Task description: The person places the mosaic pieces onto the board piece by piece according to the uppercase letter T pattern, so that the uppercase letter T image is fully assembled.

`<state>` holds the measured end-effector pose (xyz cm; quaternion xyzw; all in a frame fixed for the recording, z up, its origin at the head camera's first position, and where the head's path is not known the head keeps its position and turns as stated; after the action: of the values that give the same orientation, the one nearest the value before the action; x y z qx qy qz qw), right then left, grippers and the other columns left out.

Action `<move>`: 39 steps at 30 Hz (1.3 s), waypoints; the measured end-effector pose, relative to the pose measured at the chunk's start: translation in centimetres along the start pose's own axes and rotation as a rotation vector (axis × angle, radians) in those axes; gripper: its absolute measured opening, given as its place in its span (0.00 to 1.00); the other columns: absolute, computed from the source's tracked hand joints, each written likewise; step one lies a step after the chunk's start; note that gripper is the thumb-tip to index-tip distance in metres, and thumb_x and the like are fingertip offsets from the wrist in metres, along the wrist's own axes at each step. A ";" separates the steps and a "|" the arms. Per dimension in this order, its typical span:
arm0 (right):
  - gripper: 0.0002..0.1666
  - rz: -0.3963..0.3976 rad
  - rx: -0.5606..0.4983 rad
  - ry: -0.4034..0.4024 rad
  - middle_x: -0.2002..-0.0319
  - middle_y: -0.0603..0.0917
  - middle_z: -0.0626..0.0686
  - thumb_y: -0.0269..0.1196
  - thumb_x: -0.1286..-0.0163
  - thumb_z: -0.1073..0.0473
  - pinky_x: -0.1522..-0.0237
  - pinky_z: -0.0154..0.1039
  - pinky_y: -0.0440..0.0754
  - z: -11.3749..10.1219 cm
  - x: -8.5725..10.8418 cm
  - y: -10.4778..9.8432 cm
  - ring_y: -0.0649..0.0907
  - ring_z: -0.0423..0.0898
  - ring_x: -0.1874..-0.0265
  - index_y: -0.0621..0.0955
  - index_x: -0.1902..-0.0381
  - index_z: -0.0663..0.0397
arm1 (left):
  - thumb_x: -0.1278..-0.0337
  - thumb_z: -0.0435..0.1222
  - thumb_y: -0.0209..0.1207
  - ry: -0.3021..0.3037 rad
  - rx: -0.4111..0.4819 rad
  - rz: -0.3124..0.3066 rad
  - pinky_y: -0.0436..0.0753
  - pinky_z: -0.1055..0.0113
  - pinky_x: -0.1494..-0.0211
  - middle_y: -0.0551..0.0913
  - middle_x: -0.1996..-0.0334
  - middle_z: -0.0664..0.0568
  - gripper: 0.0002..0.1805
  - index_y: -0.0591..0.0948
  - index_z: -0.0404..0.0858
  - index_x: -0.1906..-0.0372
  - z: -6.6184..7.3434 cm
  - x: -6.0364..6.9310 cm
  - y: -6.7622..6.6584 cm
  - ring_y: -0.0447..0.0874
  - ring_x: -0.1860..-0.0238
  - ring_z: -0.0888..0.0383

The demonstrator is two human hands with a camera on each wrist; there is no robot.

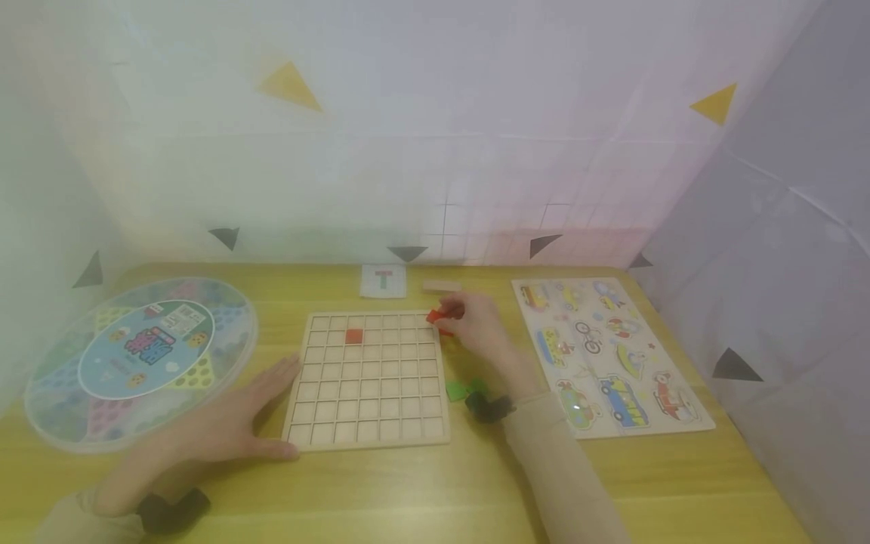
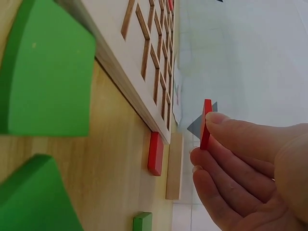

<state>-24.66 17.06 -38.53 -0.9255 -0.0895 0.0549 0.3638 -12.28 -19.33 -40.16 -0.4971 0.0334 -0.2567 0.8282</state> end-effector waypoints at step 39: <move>0.24 -0.051 -0.008 -0.140 0.54 0.89 0.55 0.71 0.37 0.61 0.47 0.47 0.85 -1.6 0.3 1.7 0.87 0.52 0.54 0.82 0.44 0.64 | 0.62 0.73 0.64 -0.011 -0.015 0.006 0.52 0.39 0.22 0.42 0.19 0.45 0.70 0.45 0.43 0.19 -0.1 -0.1 0.4 0.43 0.21 0.38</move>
<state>-23.85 14.84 -38.50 -0.9183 -0.1384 0.1100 0.3542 -12.21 -19.19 -40.57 -0.5044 0.0321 -0.2513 0.8255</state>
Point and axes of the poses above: each hand's wrist, its own x-axis away from the middle knuckle, its own y-axis out of the palm, z = x × y, the point moved 1 cm from there along -x, towards the middle knuckle
